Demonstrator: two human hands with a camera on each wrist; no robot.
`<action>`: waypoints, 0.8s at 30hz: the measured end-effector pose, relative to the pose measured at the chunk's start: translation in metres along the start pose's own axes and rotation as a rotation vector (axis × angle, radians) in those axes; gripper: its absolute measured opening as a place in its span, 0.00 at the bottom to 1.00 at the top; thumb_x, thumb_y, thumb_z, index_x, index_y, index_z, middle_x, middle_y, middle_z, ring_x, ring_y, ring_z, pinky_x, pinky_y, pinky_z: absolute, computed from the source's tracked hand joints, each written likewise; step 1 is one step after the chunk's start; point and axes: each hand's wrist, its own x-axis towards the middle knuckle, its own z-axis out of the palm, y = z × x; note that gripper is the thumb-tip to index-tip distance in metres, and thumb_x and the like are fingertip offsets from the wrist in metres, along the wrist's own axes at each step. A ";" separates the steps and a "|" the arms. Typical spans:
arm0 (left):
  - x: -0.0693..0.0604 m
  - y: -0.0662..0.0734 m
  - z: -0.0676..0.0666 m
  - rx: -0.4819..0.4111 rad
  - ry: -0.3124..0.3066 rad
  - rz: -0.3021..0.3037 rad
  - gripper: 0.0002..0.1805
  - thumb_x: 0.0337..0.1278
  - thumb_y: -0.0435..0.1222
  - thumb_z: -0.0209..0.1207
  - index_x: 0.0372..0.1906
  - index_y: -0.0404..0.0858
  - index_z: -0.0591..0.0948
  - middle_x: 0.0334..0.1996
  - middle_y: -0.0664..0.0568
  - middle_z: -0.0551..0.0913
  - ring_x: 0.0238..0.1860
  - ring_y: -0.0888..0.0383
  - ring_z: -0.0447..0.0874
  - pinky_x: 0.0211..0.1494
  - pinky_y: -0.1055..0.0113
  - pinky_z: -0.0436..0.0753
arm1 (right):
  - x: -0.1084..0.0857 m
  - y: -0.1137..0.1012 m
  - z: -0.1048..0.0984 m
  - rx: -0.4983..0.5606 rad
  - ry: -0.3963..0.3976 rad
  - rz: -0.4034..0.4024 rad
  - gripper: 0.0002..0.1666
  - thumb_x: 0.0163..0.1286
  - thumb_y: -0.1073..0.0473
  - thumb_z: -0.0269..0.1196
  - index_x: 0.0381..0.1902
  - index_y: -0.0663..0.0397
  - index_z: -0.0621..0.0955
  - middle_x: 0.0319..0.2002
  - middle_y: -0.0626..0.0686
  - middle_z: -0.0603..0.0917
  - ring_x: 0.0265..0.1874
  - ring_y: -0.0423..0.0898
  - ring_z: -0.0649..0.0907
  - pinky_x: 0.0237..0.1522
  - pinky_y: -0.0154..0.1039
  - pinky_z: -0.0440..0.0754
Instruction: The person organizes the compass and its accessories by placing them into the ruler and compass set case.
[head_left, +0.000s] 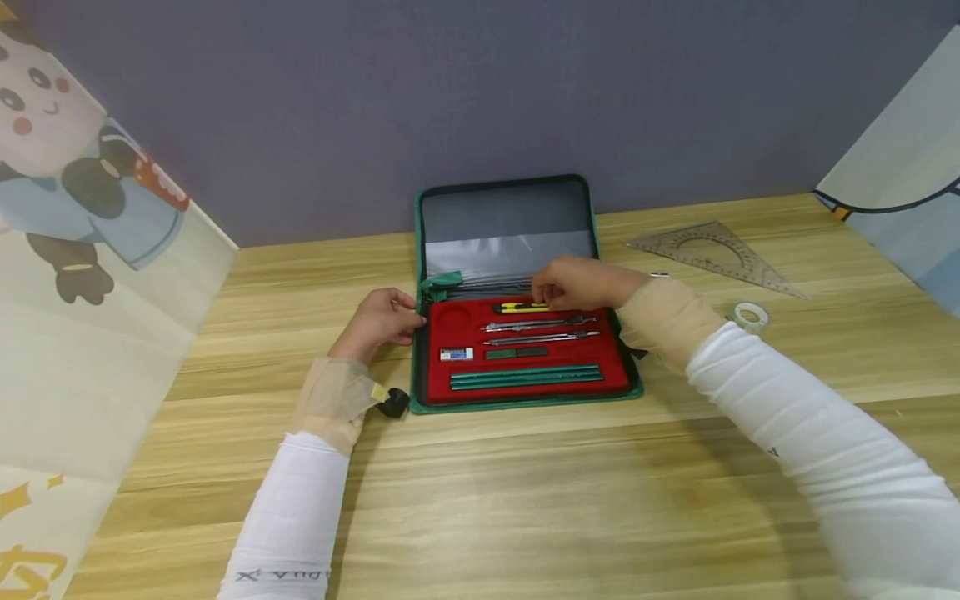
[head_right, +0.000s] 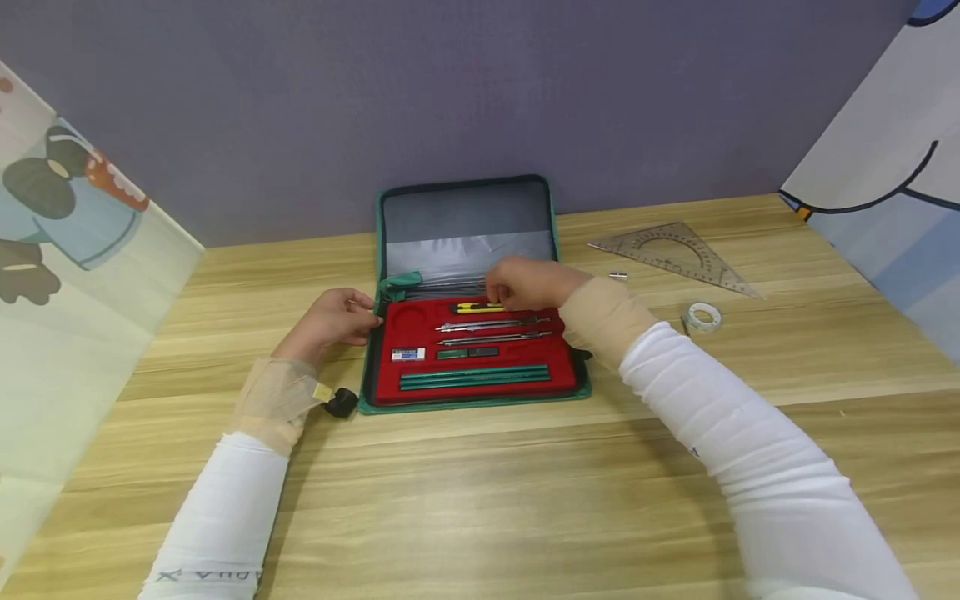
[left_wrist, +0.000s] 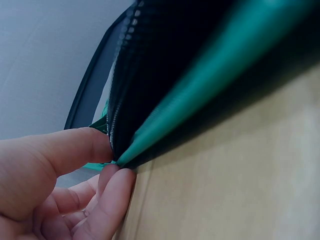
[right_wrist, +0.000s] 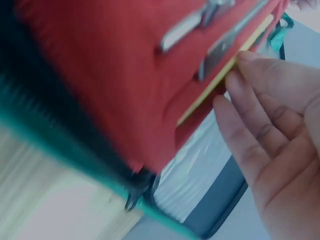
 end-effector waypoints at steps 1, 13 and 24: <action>0.000 0.000 0.000 -0.001 0.001 -0.001 0.20 0.55 0.26 0.60 0.52 0.25 0.69 0.36 0.45 0.77 0.26 0.61 0.77 0.30 0.70 0.83 | -0.003 0.003 -0.002 0.003 0.007 -0.001 0.07 0.61 0.73 0.59 0.37 0.61 0.81 0.35 0.56 0.83 0.35 0.51 0.82 0.40 0.47 0.81; 0.001 -0.001 -0.002 0.013 0.002 -0.006 0.20 0.55 0.26 0.60 0.52 0.26 0.69 0.38 0.43 0.77 0.27 0.60 0.76 0.30 0.70 0.83 | -0.045 0.044 -0.021 -0.015 0.127 0.094 0.07 0.58 0.75 0.60 0.36 0.65 0.80 0.33 0.59 0.82 0.34 0.54 0.81 0.39 0.50 0.80; 0.002 -0.003 -0.003 0.021 0.010 -0.017 0.19 0.55 0.26 0.60 0.51 0.27 0.69 0.38 0.44 0.77 0.26 0.60 0.76 0.29 0.70 0.83 | -0.066 0.064 -0.021 -0.129 0.124 0.477 0.07 0.56 0.68 0.58 0.23 0.69 0.73 0.22 0.58 0.74 0.23 0.50 0.73 0.31 0.48 0.75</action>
